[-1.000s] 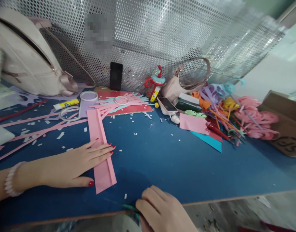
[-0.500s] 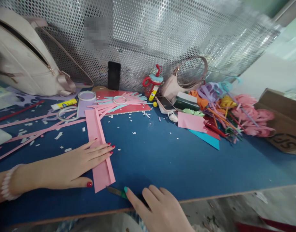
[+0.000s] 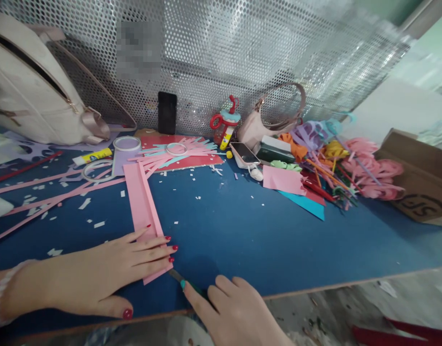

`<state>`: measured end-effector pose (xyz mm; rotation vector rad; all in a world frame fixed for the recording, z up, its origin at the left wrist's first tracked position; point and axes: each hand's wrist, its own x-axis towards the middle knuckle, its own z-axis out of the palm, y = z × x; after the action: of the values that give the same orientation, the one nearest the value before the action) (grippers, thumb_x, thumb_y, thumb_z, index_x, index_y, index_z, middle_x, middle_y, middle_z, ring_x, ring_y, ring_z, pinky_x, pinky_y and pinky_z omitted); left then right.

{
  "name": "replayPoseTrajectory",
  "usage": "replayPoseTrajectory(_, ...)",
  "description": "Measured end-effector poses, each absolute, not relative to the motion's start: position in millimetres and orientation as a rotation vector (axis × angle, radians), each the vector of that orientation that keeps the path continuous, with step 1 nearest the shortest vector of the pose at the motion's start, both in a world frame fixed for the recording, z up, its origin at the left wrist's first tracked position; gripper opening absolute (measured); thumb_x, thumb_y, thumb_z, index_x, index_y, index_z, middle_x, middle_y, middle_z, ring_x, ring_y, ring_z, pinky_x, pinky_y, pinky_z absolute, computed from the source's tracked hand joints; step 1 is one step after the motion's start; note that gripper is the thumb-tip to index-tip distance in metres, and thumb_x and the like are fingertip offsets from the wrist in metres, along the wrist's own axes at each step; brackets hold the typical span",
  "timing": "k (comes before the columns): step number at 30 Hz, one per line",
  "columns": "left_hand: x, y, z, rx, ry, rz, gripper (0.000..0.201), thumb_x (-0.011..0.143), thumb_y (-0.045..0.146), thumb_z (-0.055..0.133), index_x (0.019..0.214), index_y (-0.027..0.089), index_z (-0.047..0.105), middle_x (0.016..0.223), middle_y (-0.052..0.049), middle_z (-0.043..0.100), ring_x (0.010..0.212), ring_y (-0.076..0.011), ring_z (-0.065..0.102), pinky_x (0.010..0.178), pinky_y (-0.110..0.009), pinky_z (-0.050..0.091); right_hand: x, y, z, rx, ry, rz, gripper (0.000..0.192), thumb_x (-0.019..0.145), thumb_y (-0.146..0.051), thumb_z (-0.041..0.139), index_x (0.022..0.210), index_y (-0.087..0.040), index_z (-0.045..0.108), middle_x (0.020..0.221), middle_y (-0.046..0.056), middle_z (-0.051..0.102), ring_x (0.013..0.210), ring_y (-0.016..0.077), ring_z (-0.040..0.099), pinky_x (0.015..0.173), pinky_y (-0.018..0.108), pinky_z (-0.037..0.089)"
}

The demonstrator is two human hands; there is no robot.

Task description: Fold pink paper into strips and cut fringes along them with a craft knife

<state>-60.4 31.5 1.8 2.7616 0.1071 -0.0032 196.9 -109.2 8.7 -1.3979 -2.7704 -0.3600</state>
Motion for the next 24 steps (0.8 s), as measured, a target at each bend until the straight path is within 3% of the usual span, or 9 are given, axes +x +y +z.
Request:
replayPoseTrajectory(9,-59.3,28.4,4.2,2.707,0.155,0.01,0.068,0.092,0.056,0.045,0.148,0.023,0.026,0.151,-0.005,0.029,0.14,-0.0241,0.027,0.117,-0.038,0.013,182.5,-109.6,14.9,-1.373,-2.781,-0.202,0.034,0.088,-0.019,0.051,0.121,-0.016,0.057,0.071,-0.001,0.064,0.063,0.0129,0.056,0.053,0.031,0.035)
replayPoseTrajectory(24,-55.9,26.9,8.2,2.727,0.178,-0.139,0.068,0.092,0.054,0.048,0.147,0.02,0.028,0.151,-0.005,0.028,0.14,-0.0238,0.024,0.117,-0.041,0.01,172.9,-110.0,5.7,-1.466,-2.728,-0.261,0.037,0.084,-0.015,0.049,0.12,-0.015,0.058,0.071,0.001,0.066,0.059,0.0141,0.054,0.053,0.031,0.032)
